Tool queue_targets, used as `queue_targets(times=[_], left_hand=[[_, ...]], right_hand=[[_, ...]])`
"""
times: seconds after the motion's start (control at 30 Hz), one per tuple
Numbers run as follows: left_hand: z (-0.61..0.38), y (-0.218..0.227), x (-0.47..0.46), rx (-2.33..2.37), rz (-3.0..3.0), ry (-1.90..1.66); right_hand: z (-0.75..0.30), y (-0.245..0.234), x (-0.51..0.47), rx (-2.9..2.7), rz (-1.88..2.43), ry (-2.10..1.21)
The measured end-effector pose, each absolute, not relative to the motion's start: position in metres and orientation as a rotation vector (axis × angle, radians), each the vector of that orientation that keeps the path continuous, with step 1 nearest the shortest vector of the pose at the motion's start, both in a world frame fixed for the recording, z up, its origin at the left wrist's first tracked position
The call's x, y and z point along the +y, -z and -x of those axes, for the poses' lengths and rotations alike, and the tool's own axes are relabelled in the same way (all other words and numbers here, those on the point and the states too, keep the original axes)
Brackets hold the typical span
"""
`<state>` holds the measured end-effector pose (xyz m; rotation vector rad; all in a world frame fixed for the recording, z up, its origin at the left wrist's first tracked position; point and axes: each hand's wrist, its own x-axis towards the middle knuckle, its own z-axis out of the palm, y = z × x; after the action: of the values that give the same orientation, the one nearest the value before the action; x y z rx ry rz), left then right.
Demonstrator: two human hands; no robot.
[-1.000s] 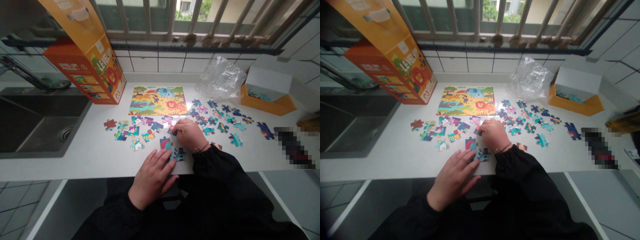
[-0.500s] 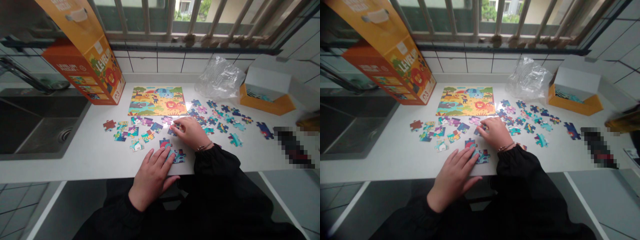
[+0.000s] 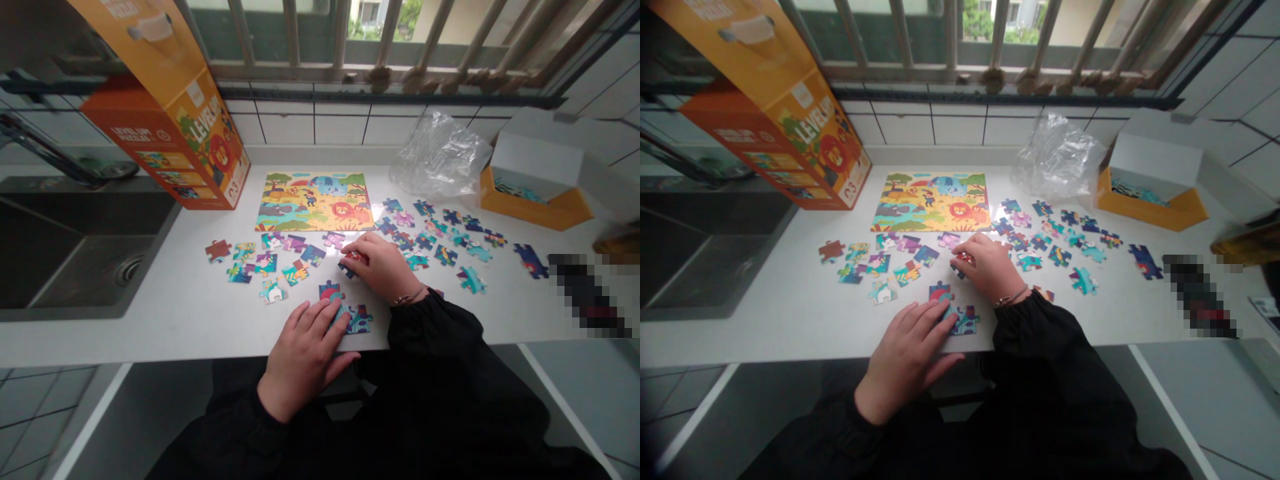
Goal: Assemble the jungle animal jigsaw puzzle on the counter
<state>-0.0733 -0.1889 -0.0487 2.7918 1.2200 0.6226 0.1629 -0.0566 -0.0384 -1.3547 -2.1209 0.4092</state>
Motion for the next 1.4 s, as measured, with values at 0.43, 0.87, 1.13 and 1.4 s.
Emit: queue_targets(times=[0.43, 0.87, 1.13, 1.4], left_hand=[[0.074, 0.049, -0.189, 1.224, -2.788, -0.611], [0.074, 0.049, -0.189, 1.224, -2.797, -0.616], [0.074, 0.050, -0.189, 1.230, -2.781, -0.607], [0.074, 0.050, -0.189, 1.228, -2.790, -0.624]], right_hand=[[-0.163, 0.033, -0.060, -1.955, 1.485, -0.544], [-0.162, 0.046, -0.057, -2.234, 1.257, -0.514], [-0.159, 0.032, -0.061, -2.102, 1.429, -0.513], [-0.165, 0.032, -0.061, -1.934, 1.508, -0.573]])
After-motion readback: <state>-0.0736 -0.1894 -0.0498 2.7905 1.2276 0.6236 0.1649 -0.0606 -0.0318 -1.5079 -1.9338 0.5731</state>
